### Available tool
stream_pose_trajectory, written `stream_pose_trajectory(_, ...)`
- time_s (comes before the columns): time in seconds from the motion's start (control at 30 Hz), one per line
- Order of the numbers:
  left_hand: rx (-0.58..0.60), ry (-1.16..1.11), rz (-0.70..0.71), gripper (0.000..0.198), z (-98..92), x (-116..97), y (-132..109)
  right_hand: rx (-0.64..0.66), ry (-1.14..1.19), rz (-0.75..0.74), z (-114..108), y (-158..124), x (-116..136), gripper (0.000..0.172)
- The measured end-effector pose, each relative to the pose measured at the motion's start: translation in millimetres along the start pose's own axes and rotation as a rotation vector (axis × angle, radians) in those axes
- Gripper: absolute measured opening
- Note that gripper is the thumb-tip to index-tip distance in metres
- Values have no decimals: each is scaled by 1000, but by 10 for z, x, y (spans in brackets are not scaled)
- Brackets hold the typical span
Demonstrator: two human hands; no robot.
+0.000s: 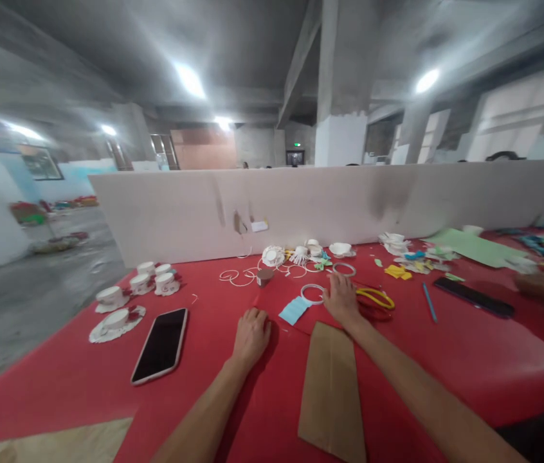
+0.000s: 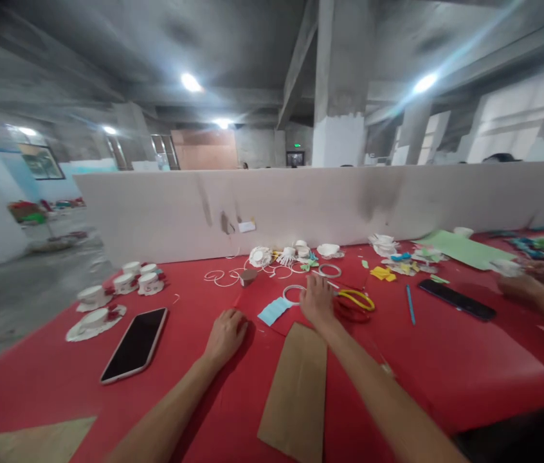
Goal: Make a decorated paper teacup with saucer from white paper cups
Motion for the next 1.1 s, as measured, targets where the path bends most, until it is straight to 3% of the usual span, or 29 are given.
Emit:
stream_pose_trajectory(0.13,8,-62,-1,16,-32,-41,-32,52,147,-220,156,-181,653,26)
stream_pose_trajectory(0.23,29,-82,1,14,-7,-113,-80,99,262,-342,278,-365,944,23)
stream_pose_trajectory(0.33,63,-95,-30,13,2,-221,-205,158,385,-430,357,-513,989,24)
stream_pose_trajectory(0.5,121,-134,45,19,-164,-294,-456,116,533,-466,507,-549,694,22)
stream_pose_trajectory(0.6,36,-82,-19,21,-428,17,-513,108,579,-450,601,-514,569,20)
stream_pose_trajectory(0.73,-69,138,-408,38,-778,836,-509,131,562,-442,591,-532,579,26)
stream_pose_trajectory(0.87,71,250,-701,71,-828,1438,-497,162,545,-470,562,-538,608,30)
stream_pose_trajectory(0.97,127,279,-768,81,-778,1548,-506,167,532,-477,569,-521,587,32)
stream_pose_trajectory(1.1,110,327,-755,65,-754,1433,-514,187,533,-453,569,-518,566,31)
Point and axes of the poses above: each hand's wrist, its own y-axis towards the middle knuckle, its own z-axis out of the palm, x = y × z, the point moved 2 cm from there along y, towards the middle knuckle, and after that the axes turned 3 degrees about z, right-handed, at the moved point
